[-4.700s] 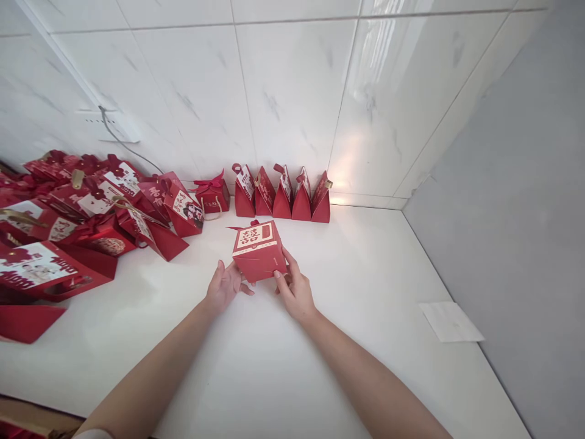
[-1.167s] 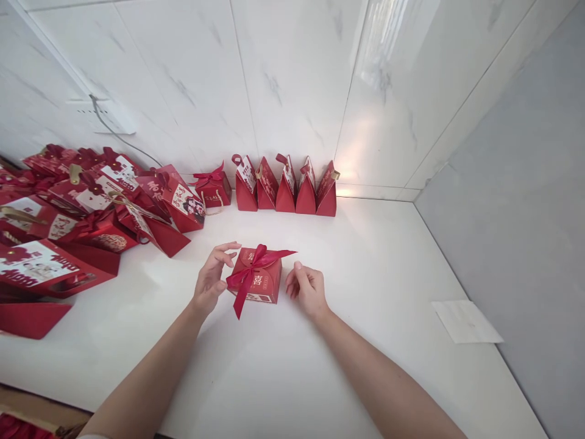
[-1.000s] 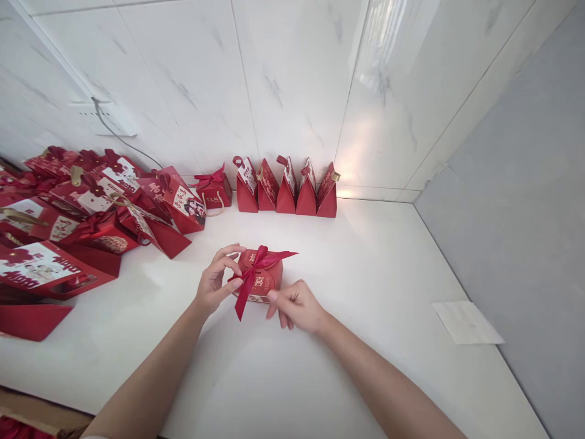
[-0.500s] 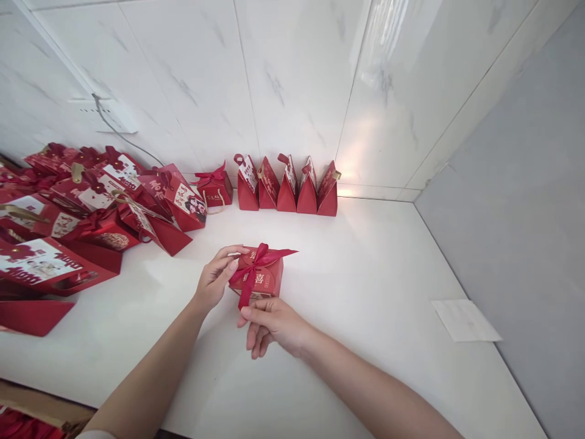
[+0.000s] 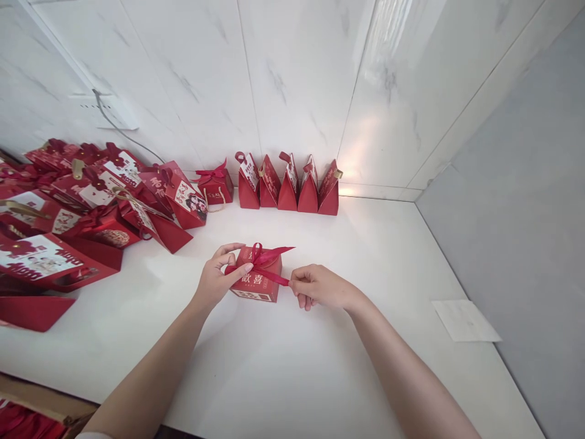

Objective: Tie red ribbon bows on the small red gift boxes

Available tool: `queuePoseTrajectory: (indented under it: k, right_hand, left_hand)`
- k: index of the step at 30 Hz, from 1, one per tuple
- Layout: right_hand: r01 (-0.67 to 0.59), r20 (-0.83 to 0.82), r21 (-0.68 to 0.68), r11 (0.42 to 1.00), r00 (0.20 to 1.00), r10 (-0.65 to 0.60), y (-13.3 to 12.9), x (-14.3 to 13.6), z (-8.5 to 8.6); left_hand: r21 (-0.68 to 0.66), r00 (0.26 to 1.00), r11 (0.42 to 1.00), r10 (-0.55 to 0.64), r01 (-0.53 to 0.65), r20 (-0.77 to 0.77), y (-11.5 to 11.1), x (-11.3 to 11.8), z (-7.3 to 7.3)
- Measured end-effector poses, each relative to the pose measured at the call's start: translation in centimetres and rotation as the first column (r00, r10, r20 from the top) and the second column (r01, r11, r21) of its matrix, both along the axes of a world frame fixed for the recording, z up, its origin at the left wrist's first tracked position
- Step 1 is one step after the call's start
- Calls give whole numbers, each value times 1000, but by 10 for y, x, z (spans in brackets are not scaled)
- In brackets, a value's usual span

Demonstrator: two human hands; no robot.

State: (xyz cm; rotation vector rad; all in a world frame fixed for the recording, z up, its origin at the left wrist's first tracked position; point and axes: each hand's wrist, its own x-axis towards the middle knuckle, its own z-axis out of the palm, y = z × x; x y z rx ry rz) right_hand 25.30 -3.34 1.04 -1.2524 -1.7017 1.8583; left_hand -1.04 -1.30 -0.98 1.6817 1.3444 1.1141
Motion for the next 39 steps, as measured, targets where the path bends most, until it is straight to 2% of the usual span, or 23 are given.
queuePoseTrajectory:
  k: [2, 4, 6, 8, 10, 12, 16, 21, 24, 26, 28, 29, 31, 33, 34, 36, 39]
  right_hand:
    - [-23, 26, -25, 999, 999, 24, 3, -1, -6]
    - [40, 31, -17, 999, 999, -39, 6, -2, -10]
    - [230, -3, 24, 973, 973, -230, 9, -5, -12]
    - [436, -119, 58, 898, 896, -427, 10, -7, -13]
    - [523, -265, 70, 850, 831, -490, 12, -10, -15]
    - [493, -354, 73, 867, 826, -439, 12, -11, -17]
    - [413, -360, 51, 909, 857, -369, 13, -6, -16]
    - [377, -340, 26, 926, 874, -346, 9, 4, -1]
    - [291, -286, 48, 956, 921, -266, 3, 8, 11]
    - [247, -171, 122, 961, 959, -225, 0, 10, 15]
    - [222, 20, 310, 924, 971, -240, -1, 10, 13]
    - [184, 120, 438, 880, 958, -260, -1, 9, 11]
    - [39, 261, 663, 748, 924, -280, -1, 8, 5]
    - [-116, 328, 769, 628, 916, -233, -2, 6, 3]
    - [-169, 347, 785, 596, 917, -197, -4, 5, 5]
    - [-225, 370, 786, 576, 917, -146, -10, 5, 12]
    - [-228, 381, 759, 610, 915, -133, -24, 7, 29]
  left_hand:
    - [-31, 1000, 999, -5, 6, 18, 0, 0, 0]
    - [-59, 999, 998, -3, 5, 32, 0, 0, 0]
    - [-81, 999, 997, -3, 7, 45, -1, 0, 1]
    - [-96, 998, 995, -6, 11, 58, -1, 1, 1]
    - [-98, 998, 995, -5, 11, 61, -1, 1, 1]
    - [-94, 998, 996, -4, 9, 57, -1, 1, 1]
    - [-81, 999, 997, -5, 9, 48, 0, 1, 1]
    - [-85, 999, 996, 14, -10, 37, 0, 1, 2]
    - [-85, 999, 996, 16, -12, 40, 0, 1, 1]
    - [-79, 999, 997, 9, -6, 42, 0, 1, 1]
    - [-75, 999, 997, 7, -3, 44, 0, 1, 1]
    - [-74, 999, 997, 7, -4, 43, 0, 1, 1]
    - [-76, 999, 997, 9, -5, 40, 0, 1, 1]
    - [-82, 999, 997, 11, -8, 34, 0, 2, 2]
    - [-84, 999, 996, 11, -9, 33, 0, 2, 2]
    - [-85, 999, 996, 11, -8, 37, 0, 2, 2]
    - [-77, 999, 997, 7, -4, 44, 0, 2, 1]
